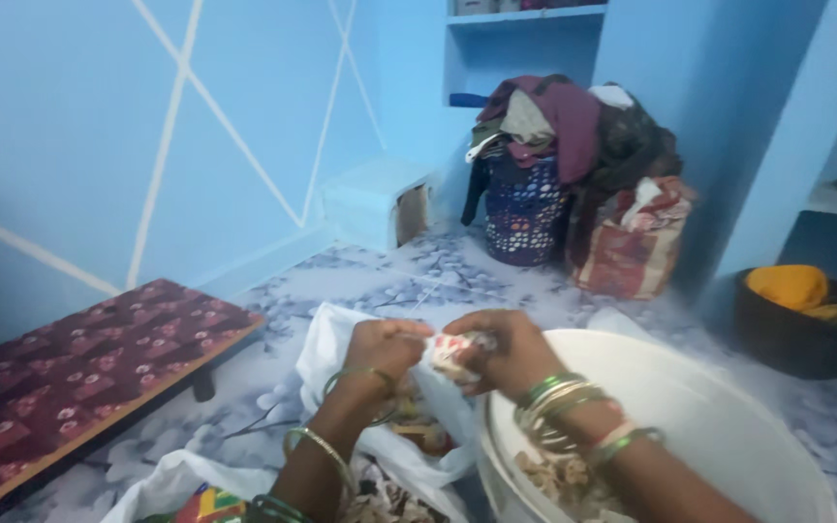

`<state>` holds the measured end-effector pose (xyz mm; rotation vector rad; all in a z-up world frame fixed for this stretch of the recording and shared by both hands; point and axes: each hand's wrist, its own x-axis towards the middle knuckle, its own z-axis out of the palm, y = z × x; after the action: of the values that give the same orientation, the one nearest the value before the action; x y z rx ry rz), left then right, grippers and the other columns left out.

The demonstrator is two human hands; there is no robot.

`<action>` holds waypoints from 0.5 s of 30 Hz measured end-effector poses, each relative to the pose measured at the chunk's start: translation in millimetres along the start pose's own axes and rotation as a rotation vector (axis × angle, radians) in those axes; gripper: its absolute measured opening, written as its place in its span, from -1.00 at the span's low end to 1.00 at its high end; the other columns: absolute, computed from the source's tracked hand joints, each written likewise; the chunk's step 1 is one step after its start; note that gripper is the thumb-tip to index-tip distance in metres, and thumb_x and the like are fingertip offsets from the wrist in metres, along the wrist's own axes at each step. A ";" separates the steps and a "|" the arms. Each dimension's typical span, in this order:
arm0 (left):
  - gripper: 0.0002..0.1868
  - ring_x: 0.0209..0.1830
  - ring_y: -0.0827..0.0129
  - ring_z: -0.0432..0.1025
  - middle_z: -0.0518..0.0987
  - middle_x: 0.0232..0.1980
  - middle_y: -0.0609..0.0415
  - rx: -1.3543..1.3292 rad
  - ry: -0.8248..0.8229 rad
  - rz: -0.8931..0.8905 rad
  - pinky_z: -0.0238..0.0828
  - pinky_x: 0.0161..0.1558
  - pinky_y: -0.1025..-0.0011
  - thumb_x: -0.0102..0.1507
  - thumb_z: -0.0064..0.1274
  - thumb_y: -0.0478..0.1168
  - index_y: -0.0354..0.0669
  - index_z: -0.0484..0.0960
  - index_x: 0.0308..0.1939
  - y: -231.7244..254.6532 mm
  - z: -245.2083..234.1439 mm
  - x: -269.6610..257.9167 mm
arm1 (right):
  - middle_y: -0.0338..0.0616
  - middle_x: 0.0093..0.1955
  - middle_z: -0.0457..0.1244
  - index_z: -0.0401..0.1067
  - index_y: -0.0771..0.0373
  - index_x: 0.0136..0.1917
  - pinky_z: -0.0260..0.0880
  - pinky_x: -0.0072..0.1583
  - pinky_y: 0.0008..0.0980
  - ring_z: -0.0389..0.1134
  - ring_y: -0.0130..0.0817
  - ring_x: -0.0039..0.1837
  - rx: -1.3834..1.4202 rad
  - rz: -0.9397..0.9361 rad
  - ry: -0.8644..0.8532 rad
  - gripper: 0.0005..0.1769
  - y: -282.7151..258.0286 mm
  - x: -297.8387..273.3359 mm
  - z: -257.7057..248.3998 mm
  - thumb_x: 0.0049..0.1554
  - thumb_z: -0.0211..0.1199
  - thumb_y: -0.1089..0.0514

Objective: The person sits on the floor and sorts through a white plastic bag containing cotton and debris. They pick up clumps of cotton, separate the fibers from the debris, and place the cleaned cotton into a white bucket.

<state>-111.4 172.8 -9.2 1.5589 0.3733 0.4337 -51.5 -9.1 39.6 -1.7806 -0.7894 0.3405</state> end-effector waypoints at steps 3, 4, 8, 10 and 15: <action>-0.83 -0.34 0.24 0.54 0.65 -0.37 0.03 0.232 0.079 -0.085 0.46 -0.27 0.26 0.13 0.20 -0.20 -0.12 0.73 -0.22 -45.5 -42.9 5.1 | -0.01 -0.05 0.48 0.60 0.21 0.08 0.60 -0.18 -0.35 0.56 -0.40 -0.13 -0.143 -0.059 -0.023 -0.69 3.7 -1.6 52.2 0.04 0.28 0.33; -0.78 -0.29 0.24 0.57 0.66 -0.36 0.02 0.347 0.138 -0.044 0.50 -0.21 0.26 0.11 0.28 -0.14 -0.18 0.72 -0.25 -65.8 -54.3 4.5 | 0.00 -0.07 0.48 0.59 0.16 0.09 0.58 -0.15 -0.31 0.56 -0.33 -0.12 -0.237 -0.032 -0.020 -0.67 8.1 -3.0 70.5 0.01 0.34 0.30; -0.81 -0.03 -0.06 0.52 0.60 -0.09 -0.11 1.297 -0.020 -0.009 0.44 0.03 0.09 0.19 0.12 -0.12 -0.04 0.76 -0.20 -143.8 -94.3 0.2 | -0.01 0.00 0.45 0.63 0.00 0.07 0.46 0.09 -0.15 0.46 -0.11 0.06 -0.595 -0.070 -0.017 -0.63 60.3 -11.5 133.0 -0.05 0.47 0.18; -0.71 0.02 -0.08 0.51 0.60 -0.06 -0.17 1.209 -0.004 -0.100 0.46 0.06 0.13 0.13 0.21 -0.10 -0.18 0.69 -0.16 -183.9 -102.7 -15.6 | 0.01 0.11 0.39 0.60 -0.02 0.12 0.40 0.21 -0.10 0.39 -0.04 0.18 -0.674 -0.144 -0.041 -0.61 106.8 -11.9 158.6 -0.02 0.41 0.18; -0.64 0.04 -0.02 0.53 0.63 -0.04 -0.13 0.913 0.105 0.027 0.45 0.12 0.16 0.18 0.13 0.04 -0.06 0.71 -0.06 -234.8 -90.1 -26.8 | 0.02 0.15 0.40 0.61 0.04 0.14 0.42 0.25 -0.15 0.42 -0.07 0.22 -0.653 -0.126 -0.203 -0.60 228.9 8.2 219.1 -0.01 0.38 0.17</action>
<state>-171.9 246.2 -243.5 2.4309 0.6908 0.3827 -94.6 116.9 -248.1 -2.3075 -1.2523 0.1886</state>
